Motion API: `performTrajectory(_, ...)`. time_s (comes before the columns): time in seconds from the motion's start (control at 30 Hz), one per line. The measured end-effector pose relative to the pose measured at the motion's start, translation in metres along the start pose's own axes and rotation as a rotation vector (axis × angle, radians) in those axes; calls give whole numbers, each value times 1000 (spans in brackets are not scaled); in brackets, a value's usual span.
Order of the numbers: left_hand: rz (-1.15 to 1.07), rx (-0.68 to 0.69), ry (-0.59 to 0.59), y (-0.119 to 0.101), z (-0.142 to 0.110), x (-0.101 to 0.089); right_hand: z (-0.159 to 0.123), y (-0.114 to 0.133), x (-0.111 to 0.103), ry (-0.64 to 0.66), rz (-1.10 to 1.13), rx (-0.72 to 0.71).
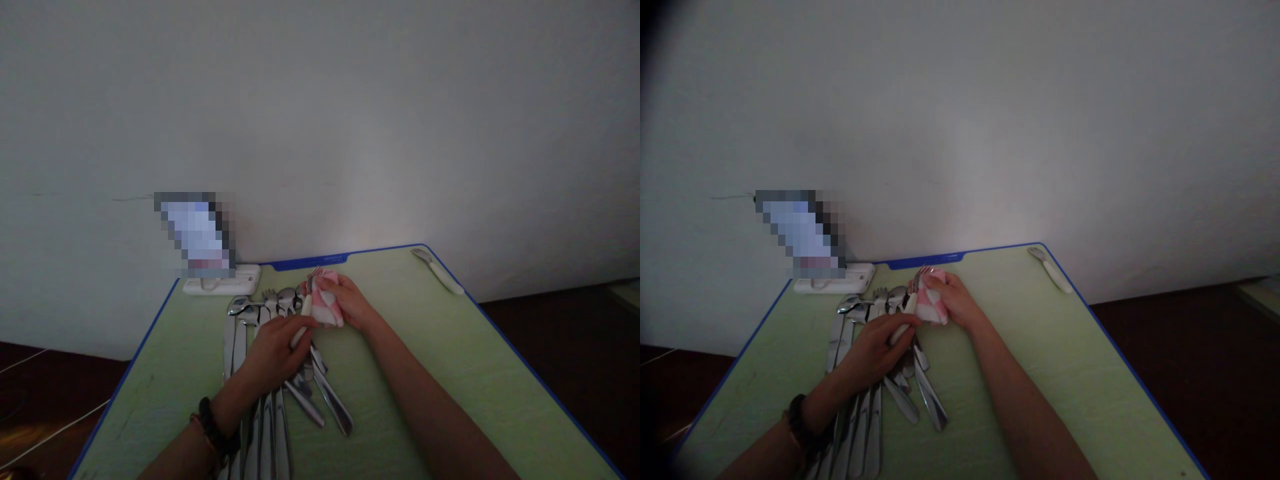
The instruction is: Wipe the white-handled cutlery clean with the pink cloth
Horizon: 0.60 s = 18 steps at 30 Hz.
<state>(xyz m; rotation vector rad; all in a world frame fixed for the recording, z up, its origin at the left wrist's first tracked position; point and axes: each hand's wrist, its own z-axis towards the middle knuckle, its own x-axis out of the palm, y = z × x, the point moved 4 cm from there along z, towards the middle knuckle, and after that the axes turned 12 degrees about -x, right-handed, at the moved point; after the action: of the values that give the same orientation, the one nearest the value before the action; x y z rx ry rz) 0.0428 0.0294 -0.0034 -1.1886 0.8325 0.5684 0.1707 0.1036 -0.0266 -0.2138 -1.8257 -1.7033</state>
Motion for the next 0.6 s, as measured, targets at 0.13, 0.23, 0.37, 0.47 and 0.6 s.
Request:
performTrajectory(0.13, 13, -8, 0, 0, 0, 0, 1, -1, 0, 2, 4, -13)
performTrajectory(0.23, 20, -1, -14, 1, 0, 0, 1, 0, 1, 21, 14, -25)
performTrajectory(0.37, 19, 4, -23, 2, 0, 1, 1, 0, 1, 15, 3, -17)
performTrajectory(0.47, 24, -9, -14, 2, 0, 1, 0, 1, 1, 2, 4, -15)
performTrajectory(0.6, 28, -22, -6, 1, 0, 1, 1, 0, 0, 1, -6, -21)
